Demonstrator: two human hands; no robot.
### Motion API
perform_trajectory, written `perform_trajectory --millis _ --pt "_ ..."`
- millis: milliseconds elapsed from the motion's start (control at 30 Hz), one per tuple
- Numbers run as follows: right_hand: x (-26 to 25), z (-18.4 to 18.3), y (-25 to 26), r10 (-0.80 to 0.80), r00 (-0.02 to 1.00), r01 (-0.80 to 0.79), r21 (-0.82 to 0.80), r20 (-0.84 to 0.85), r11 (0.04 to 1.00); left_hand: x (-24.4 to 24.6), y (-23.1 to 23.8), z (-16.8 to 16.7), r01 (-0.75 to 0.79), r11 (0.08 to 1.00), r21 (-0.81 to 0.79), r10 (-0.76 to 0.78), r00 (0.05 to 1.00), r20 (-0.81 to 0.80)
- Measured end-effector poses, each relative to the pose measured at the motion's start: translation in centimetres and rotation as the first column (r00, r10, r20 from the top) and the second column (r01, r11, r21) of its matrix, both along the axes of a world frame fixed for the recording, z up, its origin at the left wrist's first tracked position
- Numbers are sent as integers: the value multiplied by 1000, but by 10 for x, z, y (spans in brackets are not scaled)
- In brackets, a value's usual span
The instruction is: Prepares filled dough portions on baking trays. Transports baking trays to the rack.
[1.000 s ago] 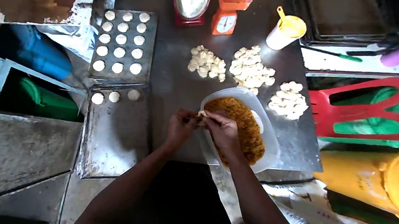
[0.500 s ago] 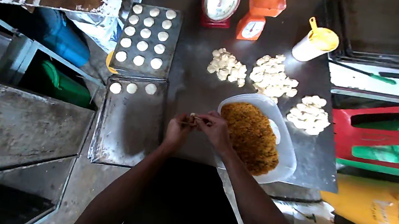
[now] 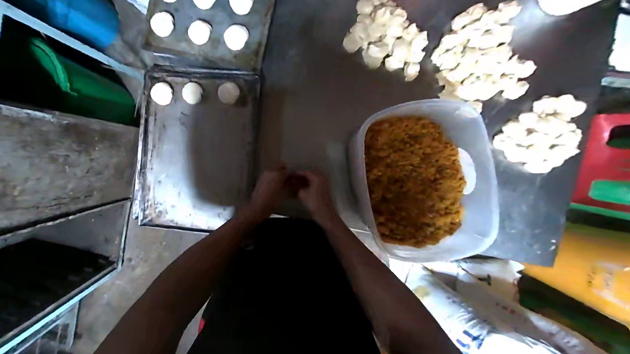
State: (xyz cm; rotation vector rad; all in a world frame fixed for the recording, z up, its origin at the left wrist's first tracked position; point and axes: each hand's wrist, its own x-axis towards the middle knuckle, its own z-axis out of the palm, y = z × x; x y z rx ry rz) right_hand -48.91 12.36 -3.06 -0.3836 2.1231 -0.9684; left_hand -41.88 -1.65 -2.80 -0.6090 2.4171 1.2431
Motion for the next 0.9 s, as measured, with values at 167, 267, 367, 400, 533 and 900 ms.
perform_trajectory --millis 167,267,367,400,533,900 --pt "9 -38 19 40 994 -46 -58 -101 997 29 5 -17 9 999 33 -10 999 31" --pt "8 -29 21 30 998 -32 -32 -48 999 33 12 -10 -103 995 17 102 994 38" --pt "16 -41 19 23 993 -32 -72 -114 997 27 17 -21 -163 987 3 163 987 11" --pt "15 -46 18 35 989 -47 -80 -143 996 26 17 -27 -163 987 -8 163 987 -2" --pt "-6 -38 -1 255 951 -234 132 -174 963 25 15 -35 -153 988 -11 153 988 -33" --pt "5 31 -72 478 875 -457 202 -69 866 142 -89 37 -432 902 -22 430 900 -68"
